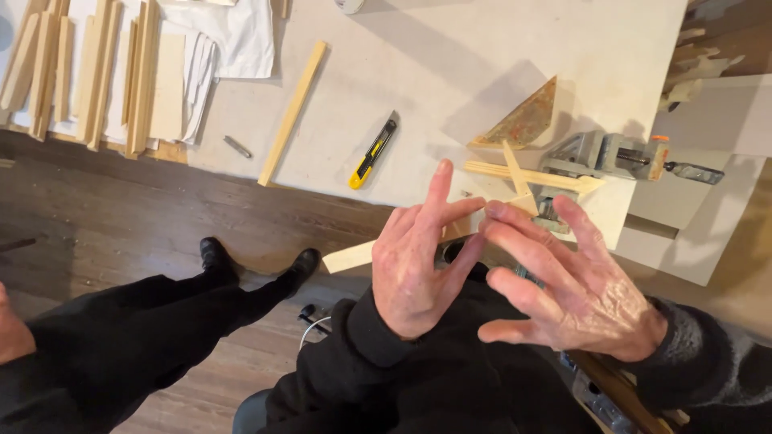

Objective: The person fits mitred wooden frame pieces together and seats a corner in a corner vise on the workbench, tightening the clamp screw by hand. They then apply wood glue from a bottle to a frame joint, press the pieces together, and reposition the assembled frame in the clamp.

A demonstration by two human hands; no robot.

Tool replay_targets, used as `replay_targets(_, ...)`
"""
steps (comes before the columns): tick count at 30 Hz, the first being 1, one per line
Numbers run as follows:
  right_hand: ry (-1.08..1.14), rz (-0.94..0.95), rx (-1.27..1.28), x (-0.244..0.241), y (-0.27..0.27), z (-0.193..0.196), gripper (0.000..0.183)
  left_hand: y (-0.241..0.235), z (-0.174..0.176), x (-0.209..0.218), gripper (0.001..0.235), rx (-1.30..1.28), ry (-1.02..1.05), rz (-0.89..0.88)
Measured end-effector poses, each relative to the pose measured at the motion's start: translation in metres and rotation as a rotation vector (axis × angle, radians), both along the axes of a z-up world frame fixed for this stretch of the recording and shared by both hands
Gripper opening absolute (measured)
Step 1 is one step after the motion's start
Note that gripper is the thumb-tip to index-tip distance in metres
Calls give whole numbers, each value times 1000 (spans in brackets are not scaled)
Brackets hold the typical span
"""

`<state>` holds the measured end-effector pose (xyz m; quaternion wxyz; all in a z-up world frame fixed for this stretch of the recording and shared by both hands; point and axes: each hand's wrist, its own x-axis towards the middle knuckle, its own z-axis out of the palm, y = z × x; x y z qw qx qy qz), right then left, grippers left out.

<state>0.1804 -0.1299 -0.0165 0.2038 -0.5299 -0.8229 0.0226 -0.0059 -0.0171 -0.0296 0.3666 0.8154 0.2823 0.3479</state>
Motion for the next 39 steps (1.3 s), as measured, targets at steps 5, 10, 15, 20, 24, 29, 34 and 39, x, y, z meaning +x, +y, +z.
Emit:
replay_targets(5, -179, -53, 70, 25, -8, -9, 66, -3, -2, -1, 87, 22, 10, 55)
replay_targets(10, -119, -48, 67, 7, -13, -12, 55, -1, -2, -1, 87, 5, -7, 47)
replay_targets(15, -87, -38, 100, 27, -14, -21, 63, 3, -5, -4, 86, -13, 0, 56)
replay_targets(20, 217, -251, 91, 62, -26, -19, 45, 27, -32, -42, 61, 125, 62, 251)
replay_targets(24, -19, -420, -75, 55, -32, -33, 41, 49, -126, -113, 37, -61, 41, 422)
replay_targets(29, 34, -487, -183, 33, -37, -62, 36, 65, -252, -158, 30, -167, -124, 611)
replay_targets(34, 66, -439, -283, 14, -38, -79, 35, 70, -367, -160, 34, -340, -232, 788)
replay_targets(39, 130, -425, -296, -4, -46, -84, 34, 72, -402, -144, 33, -492, -279, 890)
